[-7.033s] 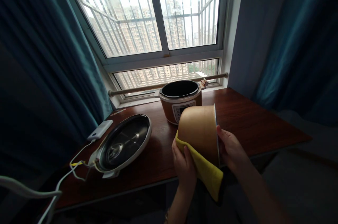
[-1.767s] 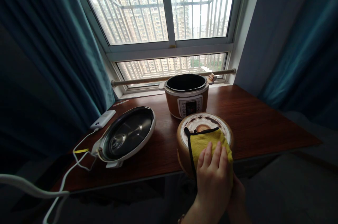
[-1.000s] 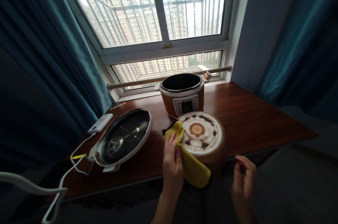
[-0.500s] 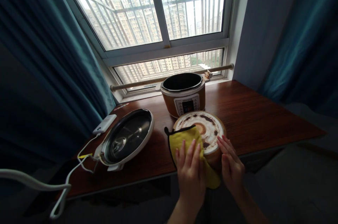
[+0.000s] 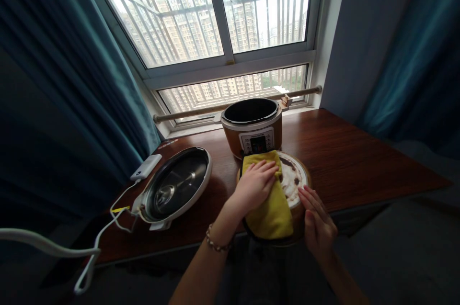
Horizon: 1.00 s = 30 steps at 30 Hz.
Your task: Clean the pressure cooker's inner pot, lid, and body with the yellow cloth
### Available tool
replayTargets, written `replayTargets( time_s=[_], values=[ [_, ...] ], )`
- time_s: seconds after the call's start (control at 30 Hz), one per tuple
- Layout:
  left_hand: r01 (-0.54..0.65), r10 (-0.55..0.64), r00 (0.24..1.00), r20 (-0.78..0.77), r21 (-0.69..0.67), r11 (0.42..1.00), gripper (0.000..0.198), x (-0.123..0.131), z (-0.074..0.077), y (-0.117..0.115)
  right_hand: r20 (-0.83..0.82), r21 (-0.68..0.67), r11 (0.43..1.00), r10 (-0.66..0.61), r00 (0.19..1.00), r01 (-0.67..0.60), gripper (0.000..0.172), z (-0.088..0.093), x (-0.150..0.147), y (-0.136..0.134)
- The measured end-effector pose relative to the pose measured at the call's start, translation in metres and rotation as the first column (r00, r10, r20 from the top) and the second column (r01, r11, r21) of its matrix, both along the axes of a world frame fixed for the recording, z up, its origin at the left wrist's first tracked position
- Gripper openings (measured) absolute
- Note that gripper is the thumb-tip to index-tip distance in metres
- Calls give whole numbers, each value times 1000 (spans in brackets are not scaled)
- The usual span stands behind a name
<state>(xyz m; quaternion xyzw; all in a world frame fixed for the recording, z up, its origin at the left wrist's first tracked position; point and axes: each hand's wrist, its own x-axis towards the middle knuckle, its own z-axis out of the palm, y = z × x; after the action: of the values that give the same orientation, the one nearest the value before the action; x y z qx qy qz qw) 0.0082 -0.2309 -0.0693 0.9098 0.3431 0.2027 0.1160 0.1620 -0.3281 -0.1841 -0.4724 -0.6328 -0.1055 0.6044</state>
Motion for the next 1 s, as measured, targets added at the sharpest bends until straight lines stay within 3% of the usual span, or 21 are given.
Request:
replayTargets(
  time_s=[0.13,0.2,0.27,0.33,0.43,0.5,0.57,0.63,0.7,0.8,0.9,1.0],
  values=[
    [11,70,947,313,-250,968,32,-18,-10,50,-25,16,1000,-16,1000,16,46,-2,-3,1],
    [71,204,828,522,-460,885,34,-27,-21,62,-30,19,999,-29,999,29,46,-2,-5,2],
    [164,377,663,647,-616,771,36,-34,-34,65,-35,22,999,-41,999,41,46,-2,-7,2],
    [234,531,494,689,-693,682,38,-38,-49,59,-37,21,999,-47,998,48,46,-2,-8,2],
    [314,671,269,691,-722,617,43,-39,-71,37,-39,4,999,-42,998,42,47,-1,-8,2],
    [315,709,163,686,-717,622,49,-36,-85,17,-42,2,999,-39,998,39,47,-1,-8,1],
    [214,708,119,696,-714,666,52,-31,-97,-6,-44,1,999,-39,998,39,47,-1,-8,1],
    [19,681,153,716,-691,722,53,-22,-105,-32,-47,0,999,-39,998,39,47,0,-8,1],
    [-219,638,235,734,-599,770,50,-12,-107,-56,-46,-7,999,-38,998,38,46,0,-7,0],
    [-508,553,473,686,-301,807,49,0,-94,-80,-41,-14,999,-41,998,41,45,1,-6,-1],
    [-551,491,753,438,12,834,45,5,-65,-84,-34,-2,999,-44,998,44,45,2,-5,-1],
    [-516,491,853,178,141,845,42,7,-34,-75,-21,7,999,-41,999,42,45,3,-6,0]
  ],
)
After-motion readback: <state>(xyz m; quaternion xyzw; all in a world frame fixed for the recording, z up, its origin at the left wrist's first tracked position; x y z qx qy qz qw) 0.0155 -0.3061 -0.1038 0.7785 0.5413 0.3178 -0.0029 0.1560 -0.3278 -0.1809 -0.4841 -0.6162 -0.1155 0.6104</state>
